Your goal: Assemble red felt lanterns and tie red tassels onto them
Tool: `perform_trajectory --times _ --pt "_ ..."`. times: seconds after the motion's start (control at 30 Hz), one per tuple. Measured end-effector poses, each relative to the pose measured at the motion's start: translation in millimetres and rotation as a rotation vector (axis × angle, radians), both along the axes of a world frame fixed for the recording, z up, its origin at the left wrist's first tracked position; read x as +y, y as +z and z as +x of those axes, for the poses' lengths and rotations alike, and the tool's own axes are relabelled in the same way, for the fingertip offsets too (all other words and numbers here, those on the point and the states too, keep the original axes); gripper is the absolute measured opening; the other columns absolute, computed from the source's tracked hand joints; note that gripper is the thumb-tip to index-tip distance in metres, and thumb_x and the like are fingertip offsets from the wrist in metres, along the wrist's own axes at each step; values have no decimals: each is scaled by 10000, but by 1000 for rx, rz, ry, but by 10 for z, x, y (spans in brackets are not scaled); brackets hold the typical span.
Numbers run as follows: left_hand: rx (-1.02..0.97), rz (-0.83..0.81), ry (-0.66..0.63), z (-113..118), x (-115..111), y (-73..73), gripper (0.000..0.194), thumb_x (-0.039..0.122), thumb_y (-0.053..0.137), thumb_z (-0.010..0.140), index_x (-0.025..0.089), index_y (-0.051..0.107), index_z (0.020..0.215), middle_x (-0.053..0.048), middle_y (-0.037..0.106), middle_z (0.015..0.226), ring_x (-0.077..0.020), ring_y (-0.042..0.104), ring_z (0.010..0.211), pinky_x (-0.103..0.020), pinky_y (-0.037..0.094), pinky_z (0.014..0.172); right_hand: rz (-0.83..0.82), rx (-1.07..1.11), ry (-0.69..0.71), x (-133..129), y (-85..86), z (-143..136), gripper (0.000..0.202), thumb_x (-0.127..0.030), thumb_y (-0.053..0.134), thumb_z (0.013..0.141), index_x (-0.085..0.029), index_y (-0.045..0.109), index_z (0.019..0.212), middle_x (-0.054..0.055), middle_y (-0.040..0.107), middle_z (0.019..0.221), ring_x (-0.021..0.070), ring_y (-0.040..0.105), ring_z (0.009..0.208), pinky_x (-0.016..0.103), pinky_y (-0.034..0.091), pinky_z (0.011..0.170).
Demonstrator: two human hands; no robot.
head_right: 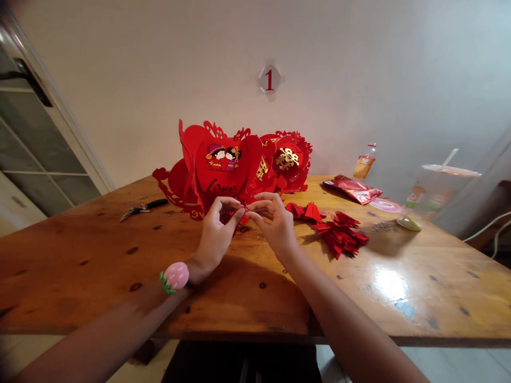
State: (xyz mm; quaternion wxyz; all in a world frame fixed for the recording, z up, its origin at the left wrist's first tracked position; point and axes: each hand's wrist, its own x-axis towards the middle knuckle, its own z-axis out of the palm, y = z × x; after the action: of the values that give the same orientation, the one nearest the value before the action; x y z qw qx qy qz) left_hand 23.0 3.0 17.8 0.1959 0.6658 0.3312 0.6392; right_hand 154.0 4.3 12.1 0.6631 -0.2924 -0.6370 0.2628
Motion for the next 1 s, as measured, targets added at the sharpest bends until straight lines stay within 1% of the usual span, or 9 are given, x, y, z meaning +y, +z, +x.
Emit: perform_trajectory --times 0.2,0.33,0.47,0.53,0.67,0.83,0.93,1.0 --pt "36 -3 -3 -4 -18 13 74 156 554 809 192 527 868 0 598 873 -118 568 838 -262 447 805 -41 25 1 19 7 1 292 -235 668 713 -238 481 938 -9 654 813 135 631 796 306 503 782" --pt "140 49 51 -16 -29 31 123 121 543 807 192 544 908 -11 608 925 -127 564 895 -277 428 854 -77 74 6 25 23 8 277 -251 676 706 -228 492 911 -13 660 781 135 624 768 306 495 771" --pt "274 128 78 -27 -28 44 138 100 550 794 194 570 893 -18 600 914 -141 562 896 -295 435 845 -129 131 69 26 41 27 284 -281 685 693 -213 497 893 -12 657 766 136 623 739 308 498 746" --pt "305 146 91 -31 -25 48 156 84 560 778 193 574 890 -18 600 907 -144 564 888 -294 441 834 -175 167 112 24 54 32 292 -305 688 685 -209 497 885 -14 654 758 136 625 726 313 505 738" --pt "299 138 104 -44 -5 47 202 76 583 756 189 568 923 -20 611 907 -142 578 855 -286 459 807 -244 209 165 7 82 26 302 -329 689 678 -203 495 873 -8 653 767 137 628 739 306 522 716" --pt "311 144 82 -61 25 43 134 117 560 793 196 590 897 -10 623 863 -135 586 789 -272 470 752 -265 204 176 -28 106 8 288 -307 676 688 -209 489 883 -13 641 777 121 616 731 266 529 658" --pt "301 145 76 -62 37 38 141 111 558 794 195 588 903 -11 625 867 -131 587 784 -273 471 753 -253 221 167 -39 110 2 265 -295 672 688 -212 491 864 -20 615 773 116 599 729 250 527 623" --pt "279 136 60 -57 42 32 172 112 568 788 194 570 939 -16 621 881 -129 587 792 -275 474 765 -234 232 130 -37 107 6 242 -301 663 697 -213 501 853 -22 594 770 113 584 719 232 514 584"
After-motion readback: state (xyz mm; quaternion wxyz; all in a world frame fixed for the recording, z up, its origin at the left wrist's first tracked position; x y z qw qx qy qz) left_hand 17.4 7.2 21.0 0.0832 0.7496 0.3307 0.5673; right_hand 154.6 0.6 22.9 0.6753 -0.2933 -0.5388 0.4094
